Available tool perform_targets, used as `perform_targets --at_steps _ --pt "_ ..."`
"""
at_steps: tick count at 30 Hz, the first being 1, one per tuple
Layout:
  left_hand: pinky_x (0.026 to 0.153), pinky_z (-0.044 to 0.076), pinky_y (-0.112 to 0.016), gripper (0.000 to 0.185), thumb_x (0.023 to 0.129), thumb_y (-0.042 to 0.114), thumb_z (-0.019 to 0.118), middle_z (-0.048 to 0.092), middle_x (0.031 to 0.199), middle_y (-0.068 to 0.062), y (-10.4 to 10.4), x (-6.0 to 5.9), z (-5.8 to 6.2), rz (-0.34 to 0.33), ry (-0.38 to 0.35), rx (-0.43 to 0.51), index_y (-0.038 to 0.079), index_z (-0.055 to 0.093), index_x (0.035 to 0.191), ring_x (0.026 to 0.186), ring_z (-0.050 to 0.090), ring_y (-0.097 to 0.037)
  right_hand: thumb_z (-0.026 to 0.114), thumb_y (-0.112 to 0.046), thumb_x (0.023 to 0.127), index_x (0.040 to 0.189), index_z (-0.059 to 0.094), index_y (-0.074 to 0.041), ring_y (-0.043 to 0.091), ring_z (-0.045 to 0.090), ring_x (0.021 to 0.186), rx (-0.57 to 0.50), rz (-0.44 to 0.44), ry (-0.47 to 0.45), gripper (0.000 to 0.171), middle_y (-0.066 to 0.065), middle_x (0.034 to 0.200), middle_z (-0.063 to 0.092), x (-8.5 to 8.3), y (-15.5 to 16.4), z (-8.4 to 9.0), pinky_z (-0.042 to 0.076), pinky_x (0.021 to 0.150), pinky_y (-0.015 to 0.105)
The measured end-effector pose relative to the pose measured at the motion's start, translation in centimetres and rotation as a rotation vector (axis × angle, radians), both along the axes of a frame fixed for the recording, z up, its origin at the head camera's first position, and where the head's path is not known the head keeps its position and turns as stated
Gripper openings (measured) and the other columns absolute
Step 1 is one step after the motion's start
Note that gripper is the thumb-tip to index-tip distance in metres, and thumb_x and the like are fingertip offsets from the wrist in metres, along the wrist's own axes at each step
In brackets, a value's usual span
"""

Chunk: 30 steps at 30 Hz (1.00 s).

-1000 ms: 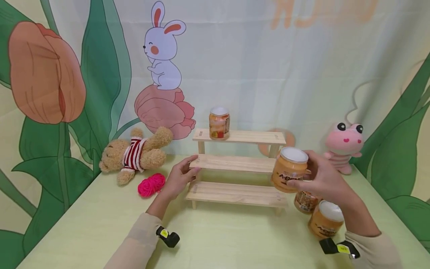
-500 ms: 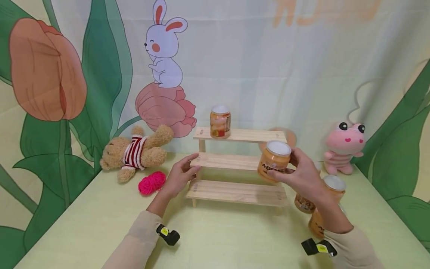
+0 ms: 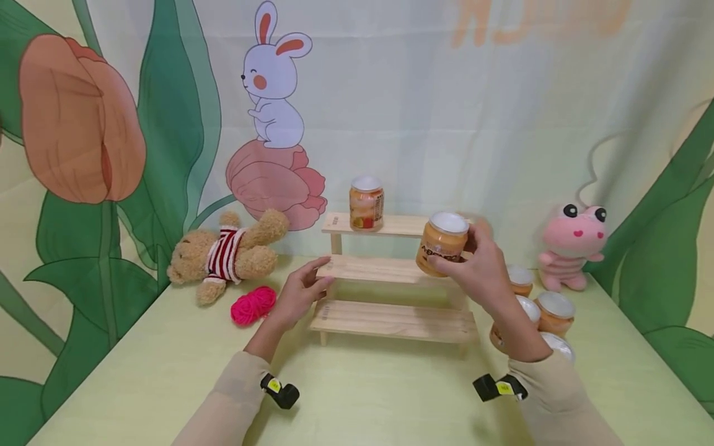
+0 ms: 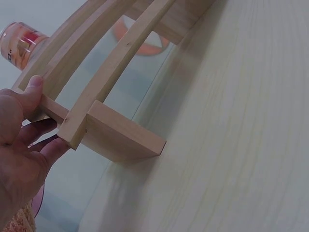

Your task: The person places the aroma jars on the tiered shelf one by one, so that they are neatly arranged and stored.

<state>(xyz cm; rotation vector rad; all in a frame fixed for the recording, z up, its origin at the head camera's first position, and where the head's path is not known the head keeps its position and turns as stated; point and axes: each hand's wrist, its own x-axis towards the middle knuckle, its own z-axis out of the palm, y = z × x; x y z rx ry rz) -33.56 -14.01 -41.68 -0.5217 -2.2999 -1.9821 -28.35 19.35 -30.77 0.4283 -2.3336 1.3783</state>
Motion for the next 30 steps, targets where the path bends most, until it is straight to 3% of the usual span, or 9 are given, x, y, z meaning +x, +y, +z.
perform_targets --at_steps 4,13,30 --pt "0.095 0.051 -0.044 0.053 0.101 0.012 0.061 0.053 0.142 -0.019 0.1 -0.1 0.1 0.004 0.005 -0.011 0.011 0.045 0.151 0.118 0.057 -0.037 0.082 -0.023 0.084 0.138 0.043 0.002 0.032 0.055 0.112 -0.015 -0.027 -0.003 0.072 0.017 0.124 0.055 -0.9 -0.2 0.8 0.05 0.094 0.05" --pt "0.096 0.05 -0.046 0.054 0.101 0.011 0.061 0.053 0.142 -0.02 0.0 0.0 0.2 -0.009 0.002 0.004 0.009 0.044 0.151 0.121 0.052 -0.046 0.081 -0.028 0.084 0.142 0.041 0.002 0.032 0.054 0.113 -0.023 -0.085 -0.041 0.077 0.017 0.126 0.055 -2.8 -0.6 1.5 0.051 0.089 0.047" --pt "0.096 0.05 -0.047 0.053 0.101 0.01 0.06 0.054 0.14 -0.021 0.1 0.1 0.0 -0.002 0.001 0.001 0.008 0.044 0.151 0.117 0.055 -0.043 0.079 -0.027 0.084 0.144 0.037 0.005 0.037 0.055 0.115 0.051 -0.12 -0.064 0.079 0.023 0.13 0.054 -6.4 -0.9 2.6 0.05 0.093 0.052"
